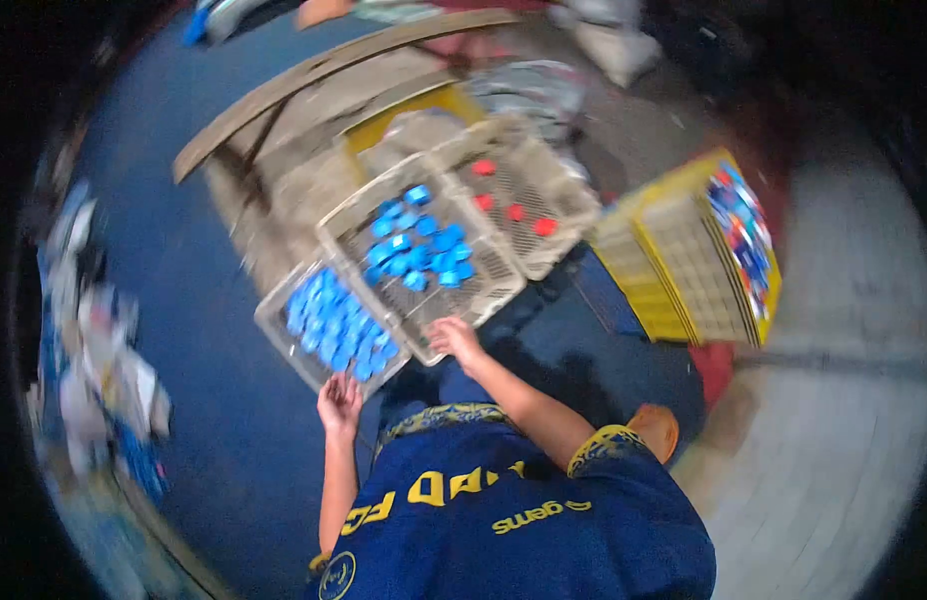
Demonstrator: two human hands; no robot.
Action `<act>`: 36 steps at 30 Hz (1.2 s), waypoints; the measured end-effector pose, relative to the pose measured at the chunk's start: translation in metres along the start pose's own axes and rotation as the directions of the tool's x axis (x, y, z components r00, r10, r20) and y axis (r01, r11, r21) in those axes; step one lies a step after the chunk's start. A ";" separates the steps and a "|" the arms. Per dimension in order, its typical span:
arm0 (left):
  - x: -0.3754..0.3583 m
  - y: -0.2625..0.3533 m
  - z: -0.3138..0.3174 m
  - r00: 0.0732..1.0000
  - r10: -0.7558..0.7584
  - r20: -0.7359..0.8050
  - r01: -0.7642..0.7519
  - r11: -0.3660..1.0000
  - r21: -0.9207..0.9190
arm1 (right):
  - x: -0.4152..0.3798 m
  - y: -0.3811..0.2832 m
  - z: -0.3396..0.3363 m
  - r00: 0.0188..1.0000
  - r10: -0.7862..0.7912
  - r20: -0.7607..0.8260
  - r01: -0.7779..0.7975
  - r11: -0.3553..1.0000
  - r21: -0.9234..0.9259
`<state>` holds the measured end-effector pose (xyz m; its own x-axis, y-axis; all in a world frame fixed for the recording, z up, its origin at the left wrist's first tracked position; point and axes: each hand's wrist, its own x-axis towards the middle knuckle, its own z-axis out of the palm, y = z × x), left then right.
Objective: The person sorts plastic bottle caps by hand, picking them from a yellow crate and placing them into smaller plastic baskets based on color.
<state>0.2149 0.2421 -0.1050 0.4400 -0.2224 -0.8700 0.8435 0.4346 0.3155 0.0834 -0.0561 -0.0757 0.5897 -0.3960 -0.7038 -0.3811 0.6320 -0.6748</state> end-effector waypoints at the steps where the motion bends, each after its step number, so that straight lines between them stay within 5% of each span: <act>1: 0.007 0.002 0.007 0.999 -0.006 0.037 0.004 0.999 0.042 | -0.005 0.001 -0.005 0.998 -0.028 -0.055 0.030 0.999 0.025; 7: 0.011 -0.001 0.090 0.976 -0.094 0.198 0.035 0.959 0.281 | -0.035 0.000 -0.027 0.964 -0.112 -0.239 0.142 0.984 0.110; 14: -0.003 -0.069 0.177 0.941 -0.229 0.249 0.111 0.904 0.413 | -0.042 -0.002 -0.074 0.953 -0.204 -0.225 0.234 0.966 0.111; 24: -0.019 -0.240 0.276 0.883 -0.406 0.235 0.203 0.782 0.590 | -0.064 -0.030 -0.265 0.899 -0.234 -0.369 0.290 0.951 0.104; 29: -0.045 -0.324 0.340 0.808 -0.516 0.286 0.217 0.711 0.668 | -0.091 -0.040 -0.375 0.785 -0.314 -0.534 0.407 0.911 0.061; 36: -0.060 -0.387 0.409 0.747 -0.617 0.247 0.203 0.566 0.799 | -0.136 -0.096 -0.466 0.530 -0.466 -0.708 0.421 0.870 -0.257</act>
<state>-0.0121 -0.2696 -0.0201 -0.1160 -0.6502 -0.7509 0.8129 -0.4965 0.3044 -0.2920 -0.3735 -0.0183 -0.0141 -0.9762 -0.2162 -0.2665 0.2121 -0.9402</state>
